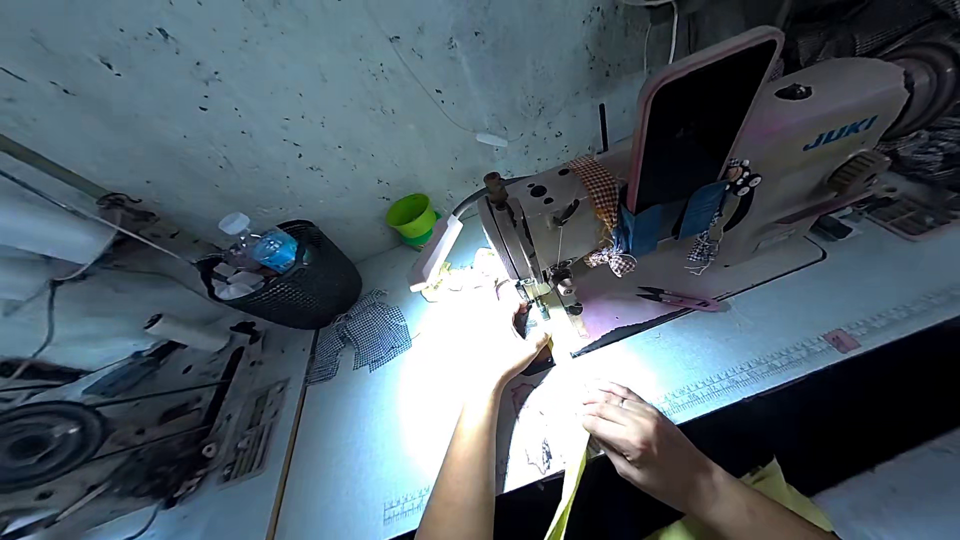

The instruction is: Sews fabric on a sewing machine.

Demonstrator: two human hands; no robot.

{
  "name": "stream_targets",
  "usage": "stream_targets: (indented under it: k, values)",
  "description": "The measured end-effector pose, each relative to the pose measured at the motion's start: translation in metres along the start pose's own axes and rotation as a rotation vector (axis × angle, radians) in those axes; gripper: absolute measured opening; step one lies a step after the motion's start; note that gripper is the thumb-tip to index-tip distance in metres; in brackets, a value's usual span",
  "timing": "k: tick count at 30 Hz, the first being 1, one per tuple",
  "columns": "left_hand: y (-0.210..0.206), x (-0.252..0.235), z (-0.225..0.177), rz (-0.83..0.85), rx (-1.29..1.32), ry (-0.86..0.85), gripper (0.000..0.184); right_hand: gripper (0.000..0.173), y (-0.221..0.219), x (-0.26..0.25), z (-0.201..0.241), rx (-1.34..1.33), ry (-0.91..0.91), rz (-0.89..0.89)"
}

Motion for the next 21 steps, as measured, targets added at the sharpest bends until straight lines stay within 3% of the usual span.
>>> stream_targets:
  k: [10,13,15,17,19,21]
  values:
    - [0.001,-0.001,0.002,-0.022,-0.035,-0.027,0.061,0.016,-0.016,-0.02,-0.007,0.125,-0.029,-0.015]
    - [-0.002,0.012,-0.001,-0.045,0.077,-0.021,0.064,0.014,-0.015,-0.011,0.001,0.148,-0.04,-0.03]
    - [-0.006,0.044,-0.011,-0.134,0.213,-0.011,0.065,0.016,-0.005,0.004,0.012,0.05,-0.062,-0.047]
    - [-0.015,0.103,-0.029,-0.25,0.295,-0.011,0.05,0.015,0.011,0.027,0.028,-0.092,-0.146,-0.073]
    - [-0.028,0.168,-0.051,-0.29,0.264,-0.036,0.035,0.013,0.022,0.053,0.04,-0.315,-0.348,-0.047]
    - [-0.048,0.22,-0.063,-0.312,0.211,-0.037,0.037,0.015,0.021,0.075,0.044,-0.565,-0.629,0.068]
Point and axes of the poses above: each hand's wrist, its own x-axis away from the middle knuckle, its own y-axis out of the back of the hand, z = x × y, the point moved 3 cm from there along -x, towards the middle knuckle, and after that the axes turned 4 degrees about -y, right-handed, at the moved point
